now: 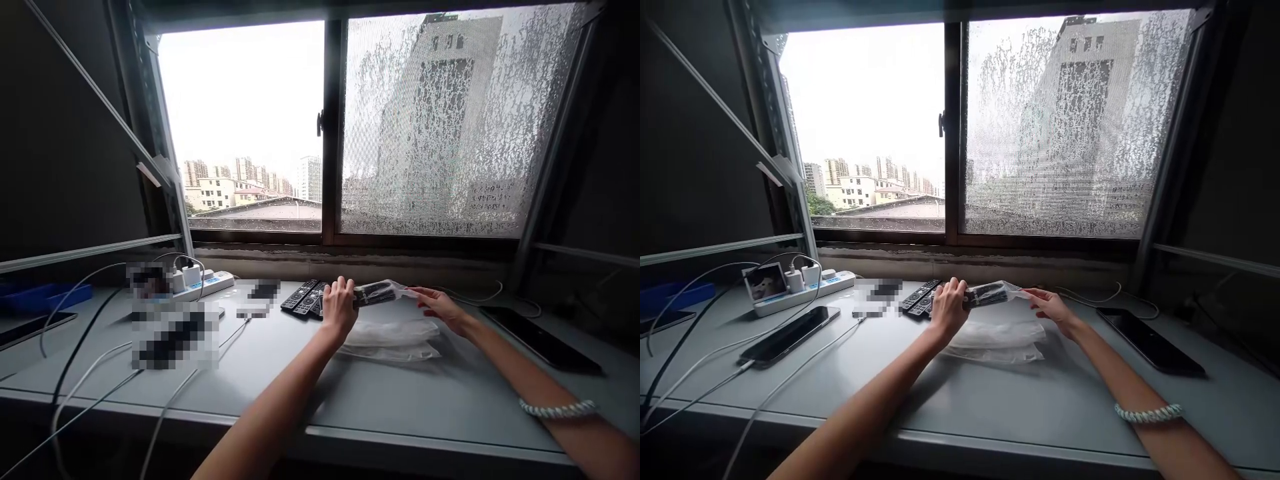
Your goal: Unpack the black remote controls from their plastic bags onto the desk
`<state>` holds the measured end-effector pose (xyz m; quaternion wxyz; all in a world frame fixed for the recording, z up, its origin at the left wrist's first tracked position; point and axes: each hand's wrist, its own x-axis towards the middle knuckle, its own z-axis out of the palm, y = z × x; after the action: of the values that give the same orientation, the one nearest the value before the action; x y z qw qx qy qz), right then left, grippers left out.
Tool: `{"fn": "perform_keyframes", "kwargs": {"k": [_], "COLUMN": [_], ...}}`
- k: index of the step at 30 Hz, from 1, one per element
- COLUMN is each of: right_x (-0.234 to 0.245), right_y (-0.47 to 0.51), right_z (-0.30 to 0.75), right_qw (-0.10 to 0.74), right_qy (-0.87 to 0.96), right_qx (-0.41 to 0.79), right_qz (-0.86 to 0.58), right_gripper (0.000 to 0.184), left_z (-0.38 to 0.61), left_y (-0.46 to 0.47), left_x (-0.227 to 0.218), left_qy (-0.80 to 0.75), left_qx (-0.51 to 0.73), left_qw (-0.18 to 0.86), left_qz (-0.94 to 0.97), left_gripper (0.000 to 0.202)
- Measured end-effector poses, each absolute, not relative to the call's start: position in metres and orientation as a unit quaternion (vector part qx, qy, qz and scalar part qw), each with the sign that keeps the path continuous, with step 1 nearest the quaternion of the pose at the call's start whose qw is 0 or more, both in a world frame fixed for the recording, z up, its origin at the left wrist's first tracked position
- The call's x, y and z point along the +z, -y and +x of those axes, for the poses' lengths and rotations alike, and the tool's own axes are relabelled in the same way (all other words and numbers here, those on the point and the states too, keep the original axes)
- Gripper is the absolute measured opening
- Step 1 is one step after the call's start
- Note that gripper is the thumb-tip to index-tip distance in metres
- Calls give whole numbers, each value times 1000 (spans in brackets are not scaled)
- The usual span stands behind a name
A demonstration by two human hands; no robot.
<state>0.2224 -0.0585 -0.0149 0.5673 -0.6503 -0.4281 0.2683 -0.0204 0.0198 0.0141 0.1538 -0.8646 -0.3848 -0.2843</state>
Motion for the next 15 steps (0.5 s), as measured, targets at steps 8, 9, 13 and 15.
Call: {"fn": "perform_keyframes", "kwargs": {"k": [8, 9, 13, 15], "right_x": [-10, -9, -6, -6], "right_y": [59, 60, 64, 65], "right_z": [221, 220, 217, 215], "right_qw": [532, 533, 529, 531], "right_qy": [425, 421, 420, 431], "right_qx": [344, 346, 352, 360], "right_qz": [-646, -648, -648, -635], "right_gripper": [43, 46, 49, 43], "left_z": [-21, -20, -20, -19], "left_y": [-19, -19, -21, -21], "left_x": [15, 15, 12, 12], "left_qy": [373, 371, 364, 364], "left_qx": [-288, -287, -284, -282], "left_qw": [143, 141, 141, 143], "left_qz": [-870, -872, -876, -876], "left_gripper": [37, 41, 49, 50]}}
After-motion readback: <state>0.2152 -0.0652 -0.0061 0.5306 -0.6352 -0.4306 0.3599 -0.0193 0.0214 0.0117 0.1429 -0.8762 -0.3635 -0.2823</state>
